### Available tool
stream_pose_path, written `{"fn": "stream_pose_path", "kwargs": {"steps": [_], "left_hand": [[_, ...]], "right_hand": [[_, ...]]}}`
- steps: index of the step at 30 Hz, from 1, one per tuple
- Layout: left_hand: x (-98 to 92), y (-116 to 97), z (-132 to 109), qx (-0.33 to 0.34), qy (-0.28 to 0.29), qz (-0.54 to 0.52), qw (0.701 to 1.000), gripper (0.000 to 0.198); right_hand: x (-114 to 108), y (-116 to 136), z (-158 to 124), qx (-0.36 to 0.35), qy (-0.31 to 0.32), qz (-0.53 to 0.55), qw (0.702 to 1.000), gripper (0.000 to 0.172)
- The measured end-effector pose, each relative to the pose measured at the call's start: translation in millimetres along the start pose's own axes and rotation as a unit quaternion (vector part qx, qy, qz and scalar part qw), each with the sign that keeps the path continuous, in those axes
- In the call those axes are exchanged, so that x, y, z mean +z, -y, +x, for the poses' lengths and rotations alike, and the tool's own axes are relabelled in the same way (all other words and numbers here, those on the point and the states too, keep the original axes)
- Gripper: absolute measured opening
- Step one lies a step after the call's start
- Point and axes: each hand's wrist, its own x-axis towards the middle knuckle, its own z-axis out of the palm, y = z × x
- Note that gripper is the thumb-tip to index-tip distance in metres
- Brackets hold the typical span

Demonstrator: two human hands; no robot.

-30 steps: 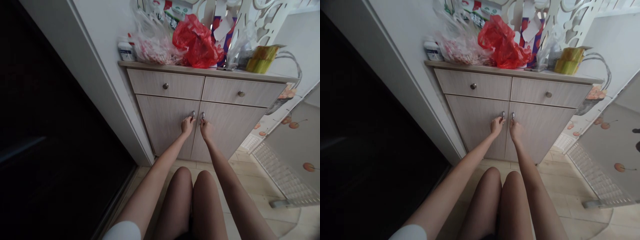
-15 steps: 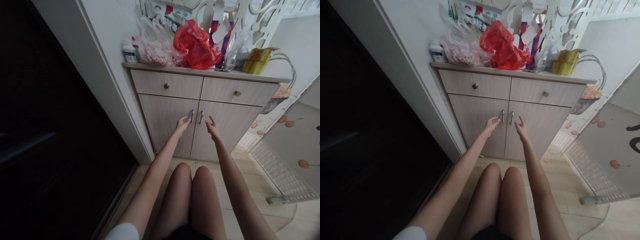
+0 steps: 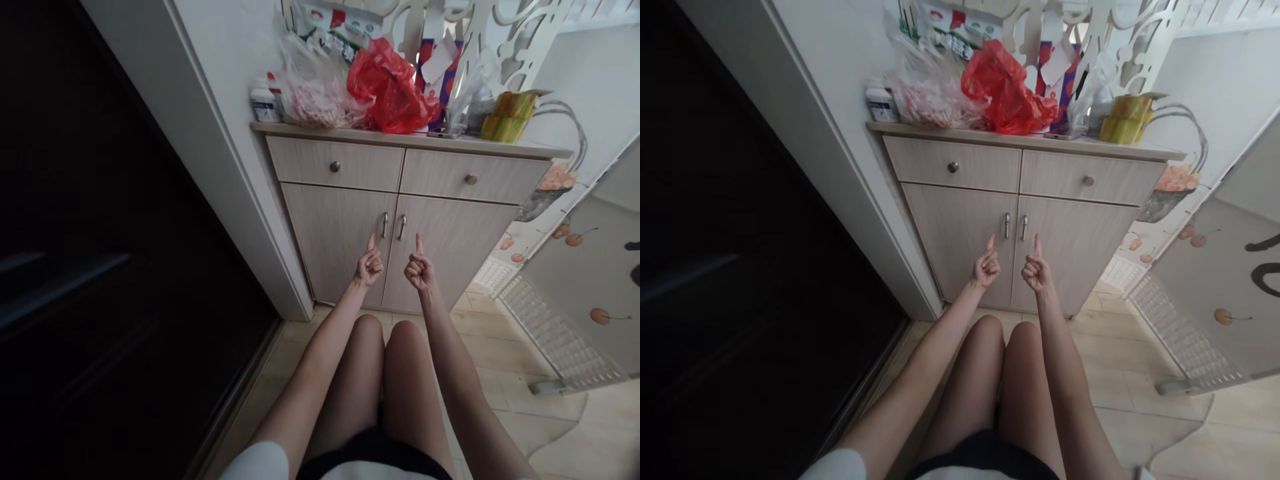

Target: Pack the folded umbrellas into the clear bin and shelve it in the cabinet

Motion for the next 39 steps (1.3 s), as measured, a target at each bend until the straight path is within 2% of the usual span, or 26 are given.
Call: {"fn": "stream_pose_path", "kwargs": {"steps": [15, 18, 20, 21, 22, 24, 26, 27, 28, 30, 34, 36, 39], "left_hand": [[-7.6, -2, 14, -0.009, 0.018, 0.012, 1.0, 0.052], [-10.0, 0, 22, -0.013, 0.016, 0.074, 0.997, 0.054], [-11.0, 0, 30, -0.001, -0.017, 0.177, 0.984, 0.055], [-10.9, 0, 35, 0.02, -0.049, 0.247, 0.967, 0.053], [-10.1, 0, 40, 0.051, -0.086, 0.326, 0.94, 0.048], [-5.9, -2, 53, 0.126, -0.15, 0.479, 0.855, 0.036], [1.7, -4, 67, 0.179, -0.171, 0.6, 0.761, 0.03], [6.3, -4, 74, 0.192, -0.17, 0.643, 0.722, 0.028], [10.7, -4, 81, 0.195, -0.165, 0.675, 0.692, 0.027], [17.5, -2, 91, 0.181, -0.156, 0.713, 0.659, 0.023], [19.7, 1, 94, 0.165, -0.135, 0.727, 0.653, 0.017], [17.0, 2, 84, 0.178, -0.133, 0.726, 0.651, 0.016], [9.4, 4, 56, 0.199, -0.135, 0.724, 0.646, 0.015]], "right_hand": [[-6, 2, 15, 0.001, 0.007, -0.038, 0.999, 0.071], [-11, -1, 21, -0.008, 0.003, -0.089, 0.996, 0.072], [-14, -5, 26, -0.035, -0.027, -0.181, 0.982, 0.072], [-15, -7, 30, -0.058, -0.059, -0.257, 0.963, 0.07], [-16, -8, 35, -0.086, -0.101, -0.346, 0.929, 0.066], [-15, -10, 48, -0.136, -0.184, -0.52, 0.823, 0.057], [-12, -12, 64, -0.164, -0.227, -0.632, 0.723, 0.053], [-10, -12, 72, -0.167, -0.23, -0.662, 0.693, 0.052], [-7, -13, 80, -0.164, -0.226, -0.682, 0.676, 0.05], [-3, -14, 93, -0.143, -0.207, -0.697, 0.672, 0.043], [-1, -18, 97, -0.106, -0.193, -0.694, 0.686, 0.038], [-2, -21, 86, -0.121, -0.189, -0.692, 0.686, 0.038], [-7, -24, 56, -0.165, -0.18, -0.69, 0.681, 0.04]]}}
